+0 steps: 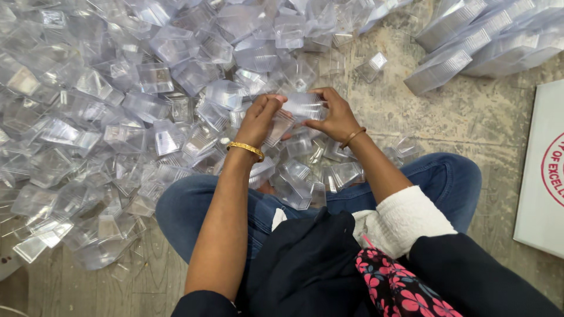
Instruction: The person sits on the floor among a large pile of clear plastic cups and stacks loose cups one at a time into tall stacks, placing completed stacks with other finished stacks nearby.
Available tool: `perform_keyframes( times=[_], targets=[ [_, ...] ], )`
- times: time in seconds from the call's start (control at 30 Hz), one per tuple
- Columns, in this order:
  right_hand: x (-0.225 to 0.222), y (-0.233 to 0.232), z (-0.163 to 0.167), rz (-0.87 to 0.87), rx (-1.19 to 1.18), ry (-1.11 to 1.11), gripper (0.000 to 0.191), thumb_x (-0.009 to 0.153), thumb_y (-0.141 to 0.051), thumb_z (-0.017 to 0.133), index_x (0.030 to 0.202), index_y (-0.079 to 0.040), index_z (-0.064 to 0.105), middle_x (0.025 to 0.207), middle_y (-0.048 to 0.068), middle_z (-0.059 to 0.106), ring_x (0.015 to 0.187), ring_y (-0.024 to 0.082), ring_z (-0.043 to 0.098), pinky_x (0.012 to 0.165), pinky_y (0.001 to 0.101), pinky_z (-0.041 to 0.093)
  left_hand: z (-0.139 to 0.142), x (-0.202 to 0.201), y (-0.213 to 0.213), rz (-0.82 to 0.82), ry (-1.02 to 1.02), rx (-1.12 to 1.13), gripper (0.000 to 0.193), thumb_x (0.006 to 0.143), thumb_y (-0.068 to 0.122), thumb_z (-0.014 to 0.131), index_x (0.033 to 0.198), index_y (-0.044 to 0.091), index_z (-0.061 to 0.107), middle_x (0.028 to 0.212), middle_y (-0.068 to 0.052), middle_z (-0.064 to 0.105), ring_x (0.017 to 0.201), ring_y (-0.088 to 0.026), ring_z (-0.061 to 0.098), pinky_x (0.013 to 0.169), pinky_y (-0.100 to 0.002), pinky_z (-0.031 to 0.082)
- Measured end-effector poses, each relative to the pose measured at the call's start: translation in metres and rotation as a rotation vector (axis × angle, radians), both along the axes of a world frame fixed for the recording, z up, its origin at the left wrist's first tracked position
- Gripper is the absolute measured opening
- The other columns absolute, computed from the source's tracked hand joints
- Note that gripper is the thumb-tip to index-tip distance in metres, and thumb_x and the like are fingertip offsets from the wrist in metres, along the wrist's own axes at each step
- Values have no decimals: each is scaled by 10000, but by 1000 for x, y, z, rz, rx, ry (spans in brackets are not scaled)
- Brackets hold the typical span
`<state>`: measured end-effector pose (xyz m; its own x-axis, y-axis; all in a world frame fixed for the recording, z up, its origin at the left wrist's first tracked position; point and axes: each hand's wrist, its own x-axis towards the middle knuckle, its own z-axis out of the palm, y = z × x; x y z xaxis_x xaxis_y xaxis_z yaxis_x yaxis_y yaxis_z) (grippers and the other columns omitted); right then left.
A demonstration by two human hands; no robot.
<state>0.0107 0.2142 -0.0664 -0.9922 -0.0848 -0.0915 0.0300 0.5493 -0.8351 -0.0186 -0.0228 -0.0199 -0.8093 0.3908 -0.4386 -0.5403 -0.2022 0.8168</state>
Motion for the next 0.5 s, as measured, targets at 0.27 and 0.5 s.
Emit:
perform_keyframes(
  times=[0.27, 0.5],
  targets=[
    [31, 21, 23, -3, -149, 40, 691, 777, -161, 891, 1366, -120, 533, 1370, 104, 605, 1297, 235, 589, 1128, 401, 460, 20, -7, -8, -2, 50, -88, 340, 976, 362, 585, 1169, 89, 646, 982, -80, 714, 815, -169, 701, 616, -361, 634],
    [49, 21, 77, 209, -482, -129, 739, 777, -124, 871, 1414, -81, 498, 1410, 87, 602, 1373, 229, 556, 1204, 404, 440, 16, 3, -4, -402, 88, -260, 526, 934, 385, 669, 1389, 166, 521, 1137, -50, 686, 958, -208, 716, 640, -379, 662]
  ],
)
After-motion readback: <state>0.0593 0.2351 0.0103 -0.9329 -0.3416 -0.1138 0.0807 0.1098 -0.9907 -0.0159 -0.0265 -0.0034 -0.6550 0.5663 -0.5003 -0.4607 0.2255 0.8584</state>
